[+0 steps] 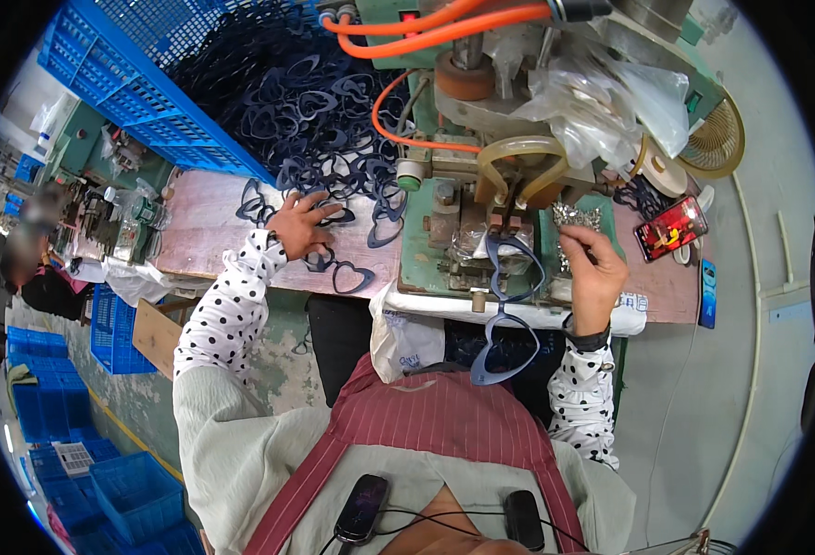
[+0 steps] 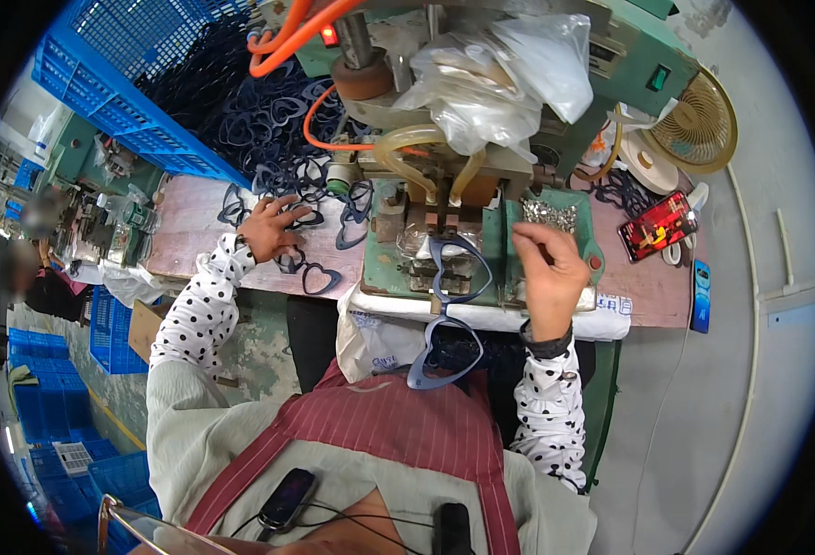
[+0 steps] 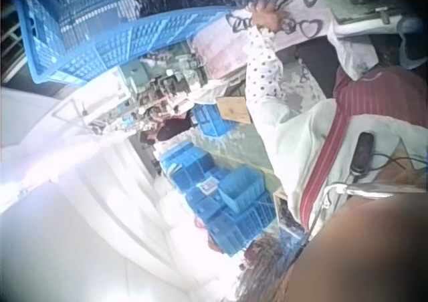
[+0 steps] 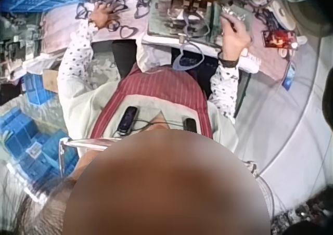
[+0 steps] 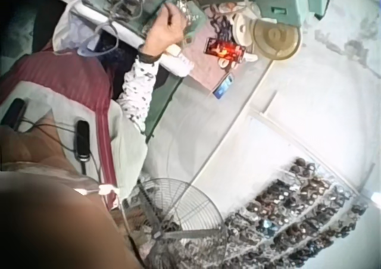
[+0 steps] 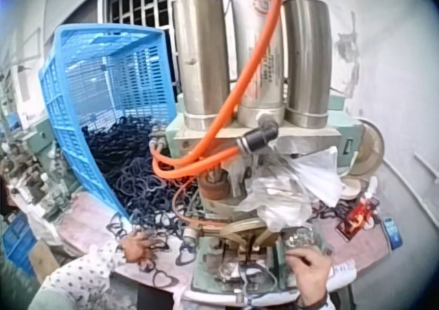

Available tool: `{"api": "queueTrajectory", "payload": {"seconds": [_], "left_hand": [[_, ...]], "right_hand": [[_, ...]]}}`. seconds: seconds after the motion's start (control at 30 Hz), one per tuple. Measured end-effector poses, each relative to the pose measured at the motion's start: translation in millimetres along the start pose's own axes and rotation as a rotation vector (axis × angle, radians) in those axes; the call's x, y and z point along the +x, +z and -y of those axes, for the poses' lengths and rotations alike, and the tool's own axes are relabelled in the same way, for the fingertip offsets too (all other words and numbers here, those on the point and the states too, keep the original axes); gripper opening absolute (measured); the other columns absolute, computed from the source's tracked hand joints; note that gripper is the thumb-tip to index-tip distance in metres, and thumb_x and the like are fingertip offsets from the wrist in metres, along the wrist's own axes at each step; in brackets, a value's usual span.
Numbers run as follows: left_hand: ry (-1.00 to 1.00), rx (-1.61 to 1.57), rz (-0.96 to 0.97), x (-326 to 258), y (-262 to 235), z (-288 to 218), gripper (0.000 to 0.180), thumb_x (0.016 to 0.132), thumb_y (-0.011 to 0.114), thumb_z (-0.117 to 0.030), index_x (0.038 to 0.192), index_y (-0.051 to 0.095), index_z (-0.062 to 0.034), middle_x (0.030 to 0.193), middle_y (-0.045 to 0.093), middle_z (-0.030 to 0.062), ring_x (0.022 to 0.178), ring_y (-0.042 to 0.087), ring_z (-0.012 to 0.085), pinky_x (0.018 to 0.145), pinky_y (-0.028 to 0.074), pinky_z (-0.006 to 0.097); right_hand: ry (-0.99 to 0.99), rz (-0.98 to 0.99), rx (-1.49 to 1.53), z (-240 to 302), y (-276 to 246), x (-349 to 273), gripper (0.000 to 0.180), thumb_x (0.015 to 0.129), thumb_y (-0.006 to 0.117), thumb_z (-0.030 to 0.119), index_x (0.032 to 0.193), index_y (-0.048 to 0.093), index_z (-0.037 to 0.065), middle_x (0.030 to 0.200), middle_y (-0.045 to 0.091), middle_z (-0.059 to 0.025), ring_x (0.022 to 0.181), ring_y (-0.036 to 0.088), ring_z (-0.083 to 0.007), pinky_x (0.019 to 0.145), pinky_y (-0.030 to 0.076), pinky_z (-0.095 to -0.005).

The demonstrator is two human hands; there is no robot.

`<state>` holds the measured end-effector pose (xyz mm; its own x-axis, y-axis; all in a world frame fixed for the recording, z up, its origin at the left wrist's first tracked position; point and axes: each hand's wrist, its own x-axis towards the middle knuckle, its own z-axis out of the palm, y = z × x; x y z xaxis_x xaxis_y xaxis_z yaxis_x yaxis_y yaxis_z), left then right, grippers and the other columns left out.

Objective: The person repeatedly picks up dark blue bow-shaped components and small metallic pins from the workbench, aligns them, and presses them together using a small press machine. The assembled units are placed on the table to the left. The process is repeated continuously throughout the clip.

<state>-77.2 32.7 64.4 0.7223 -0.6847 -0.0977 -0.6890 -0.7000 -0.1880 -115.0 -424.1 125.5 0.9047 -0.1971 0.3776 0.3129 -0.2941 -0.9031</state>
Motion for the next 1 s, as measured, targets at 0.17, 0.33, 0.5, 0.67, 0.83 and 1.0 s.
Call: {"api": "queueTrajectory", "payload": {"seconds": [0.17, 0.33, 0.5, 0.67, 0.83, 1.0], "left_hand": [[-0.006, -0.038, 0.125, -3.6, -9.2, 10.2, 0.045, 0.059, 0.077, -0.042, 0.101, 0.072, -0.0268, 0.144, 0.04, 0.0026, 0.134, 0.031, 0.0334, 0.101, 0.034, 0.053], [-0.043, 0.036, -0.031, -0.8, -1.7, 10.0, 0.022, 0.07, 0.073, -0.021, 0.092, 0.07, -0.0211, 0.126, 0.057, -0.0012, 0.129, 0.039, 0.0257, 0.104, 0.03, 0.055], [-0.271, -0.189, -0.623, 14.6, -61.3, -4.2, 0.014, 0.077, 0.059, -0.001, 0.089, 0.062, -0.0067, 0.096, 0.063, 0.008, 0.1, 0.057, 0.029, 0.097, 0.034, 0.046], [-0.141, -0.606, -1.025, 48.3, -134.0, -92.6, 0.009, 0.093, 0.053, -0.008, 0.091, 0.06, -0.0026, 0.089, 0.069, 0.0123, 0.075, 0.06, 0.0245, 0.079, 0.045, 0.037], [-0.313, -1.161, -0.963, 94.5, -171.1, -148.7, 0.016, 0.094, 0.05, -0.001, 0.104, 0.06, 0.0059, 0.098, 0.068, 0.0148, 0.091, 0.064, 0.0226, 0.082, 0.05, 0.032], [0.28, -0.626, -1.073, 96.3, -138.4, -159.8, 0.027, 0.078, 0.066, -0.004, 0.104, 0.061, 0.0, 0.105, 0.066, 0.015, 0.092, 0.065, 0.0272, 0.078, 0.052, 0.037]], "right_hand": [[0.042, 0.158, 0.079, 24.2, 13.7, -9.0, 0.017, 0.076, 0.07, 0.0, 0.092, 0.073, 0.004, 0.076, 0.061, -0.0007, 0.062, 0.047, -0.005, 0.055, 0.037, -0.0196], [0.047, 0.168, -0.003, 29.0, 29.8, -1.1, 0.015, 0.073, 0.072, 0.006, 0.088, 0.073, 0.005, 0.075, 0.062, -0.0009, 0.059, 0.044, -0.0061, 0.054, 0.037, -0.0208], [0.154, 0.161, 0.213, 40.1, 50.2, -3.4, 0.039, 0.074, 0.07, -0.001, 0.108, 0.049, -0.001, 0.088, 0.068, -0.0055, 0.064, 0.048, -0.0026, 0.057, 0.038, -0.0184], [0.14, 0.079, 0.393, 32.3, 58.3, -11.9, 0.049, 0.076, 0.069, -0.003, 0.116, 0.042, -0.001, 0.088, 0.067, -0.0052, 0.068, 0.048, -0.0032, 0.06, 0.038, -0.0181], [0.12, 0.051, 0.455, 28.3, 61.7, -11.8, 0.053, 0.075, 0.069, -0.005, 0.119, 0.04, 0.0, 0.086, 0.065, -0.0048, 0.066, 0.048, -0.004, 0.059, 0.038, -0.0186], [0.056, 0.027, 0.327, 22.3, 60.6, -12.7, 0.054, 0.076, 0.07, -0.005, 0.121, 0.041, -0.001, 0.082, 0.066, -0.0063, 0.067, 0.051, -0.0055, 0.062, 0.042, -0.0191]]}}
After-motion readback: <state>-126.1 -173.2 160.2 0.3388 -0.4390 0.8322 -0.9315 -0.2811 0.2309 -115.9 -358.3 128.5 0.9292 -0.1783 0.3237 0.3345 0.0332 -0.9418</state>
